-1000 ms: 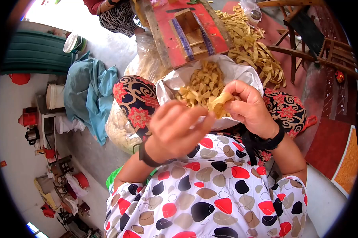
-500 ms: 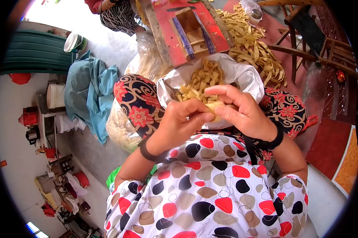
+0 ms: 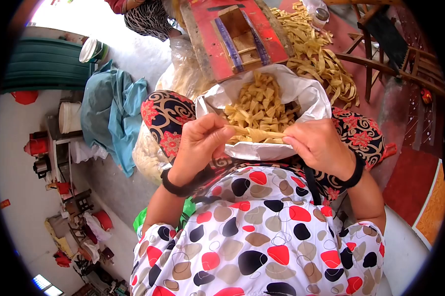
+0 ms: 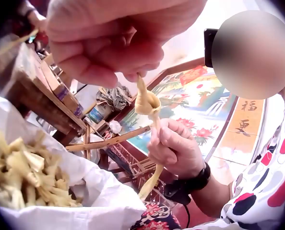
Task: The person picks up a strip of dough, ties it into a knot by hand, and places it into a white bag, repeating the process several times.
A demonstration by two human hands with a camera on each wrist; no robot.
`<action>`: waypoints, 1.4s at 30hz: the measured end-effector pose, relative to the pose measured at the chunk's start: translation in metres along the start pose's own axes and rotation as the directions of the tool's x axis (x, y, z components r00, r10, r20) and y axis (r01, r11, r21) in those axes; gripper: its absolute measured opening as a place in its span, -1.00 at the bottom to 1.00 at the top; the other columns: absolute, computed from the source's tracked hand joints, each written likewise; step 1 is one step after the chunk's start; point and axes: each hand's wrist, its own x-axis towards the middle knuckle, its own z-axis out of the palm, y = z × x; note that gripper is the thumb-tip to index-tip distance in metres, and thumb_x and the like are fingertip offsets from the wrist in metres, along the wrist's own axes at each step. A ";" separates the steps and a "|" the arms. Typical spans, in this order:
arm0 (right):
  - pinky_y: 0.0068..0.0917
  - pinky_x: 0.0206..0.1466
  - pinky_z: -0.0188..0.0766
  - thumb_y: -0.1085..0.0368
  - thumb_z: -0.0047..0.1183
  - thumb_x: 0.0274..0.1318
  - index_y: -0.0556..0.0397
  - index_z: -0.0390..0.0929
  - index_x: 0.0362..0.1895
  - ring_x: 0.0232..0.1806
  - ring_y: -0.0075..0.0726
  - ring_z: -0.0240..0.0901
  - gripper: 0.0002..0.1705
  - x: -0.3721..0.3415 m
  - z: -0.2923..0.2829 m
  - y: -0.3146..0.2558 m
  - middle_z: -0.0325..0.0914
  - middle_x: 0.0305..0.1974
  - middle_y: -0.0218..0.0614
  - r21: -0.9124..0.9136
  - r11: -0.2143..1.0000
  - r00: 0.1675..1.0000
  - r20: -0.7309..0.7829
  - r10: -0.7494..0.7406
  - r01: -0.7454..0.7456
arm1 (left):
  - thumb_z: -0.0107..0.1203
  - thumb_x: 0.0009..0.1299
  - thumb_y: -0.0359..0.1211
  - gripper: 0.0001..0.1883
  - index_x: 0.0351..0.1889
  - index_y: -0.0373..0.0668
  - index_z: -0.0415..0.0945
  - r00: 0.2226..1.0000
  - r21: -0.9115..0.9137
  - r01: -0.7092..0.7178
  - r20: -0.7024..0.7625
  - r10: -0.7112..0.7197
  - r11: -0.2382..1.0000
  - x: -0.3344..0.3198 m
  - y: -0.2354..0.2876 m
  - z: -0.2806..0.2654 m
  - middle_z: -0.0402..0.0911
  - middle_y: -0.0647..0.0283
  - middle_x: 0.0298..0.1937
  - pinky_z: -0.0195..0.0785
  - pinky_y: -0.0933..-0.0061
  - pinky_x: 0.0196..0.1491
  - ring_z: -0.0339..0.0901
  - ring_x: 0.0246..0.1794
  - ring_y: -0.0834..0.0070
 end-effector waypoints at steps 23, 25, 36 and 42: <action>-0.31 -0.57 0.35 0.33 0.24 -0.01 0.06 0.53 -0.35 -0.57 -0.30 0.47 -0.84 -0.010 -0.007 0.011 0.42 -0.59 -0.39 -0.087 0.985 0.980 0.143 -0.137 0.150 | 0.29 0.13 -0.39 -0.82 -0.40 -0.14 0.47 0.774 0.688 -0.632 0.539 0.331 0.358 0.028 0.002 0.014 0.45 0.31 -0.46 0.40 0.29 -0.34 0.48 -0.38 0.30; -0.32 -0.55 0.36 0.36 0.23 -0.02 0.08 0.57 -0.30 -0.55 -0.28 0.48 -0.84 0.007 -0.013 0.024 0.44 -0.58 -0.37 -0.152 0.977 0.982 0.138 -0.127 0.148 | 0.27 0.15 -0.44 -0.83 -0.34 -0.20 0.52 0.802 0.664 -0.597 0.516 0.302 0.450 0.047 0.003 0.009 0.45 0.24 -0.47 0.39 0.24 -0.35 0.48 -0.38 0.24; -0.22 -0.39 0.50 0.45 0.05 0.07 -0.01 0.53 -0.22 -0.38 -0.12 0.58 -0.84 0.156 -0.031 0.110 0.51 -0.43 -0.29 -0.493 0.850 0.899 -0.263 -0.351 0.188 | 0.12 0.48 -0.37 -0.82 -0.12 -0.31 0.58 0.856 0.803 -0.334 0.039 0.516 0.493 0.165 0.040 -0.037 0.61 0.10 -0.43 0.40 0.41 -0.36 0.58 -0.45 0.40; -0.17 -0.32 0.48 0.44 0.12 0.14 0.05 0.56 -0.13 -0.31 0.01 0.59 -0.82 0.142 -0.017 0.143 0.58 -0.37 -0.12 -0.478 0.875 0.995 -0.023 -0.100 0.077 | 0.13 0.43 -0.29 -0.83 -0.22 -0.18 0.62 0.833 0.891 -0.223 -0.036 0.552 0.395 0.168 0.011 -0.045 0.63 0.03 -0.39 0.43 0.12 -0.30 0.59 -0.34 0.01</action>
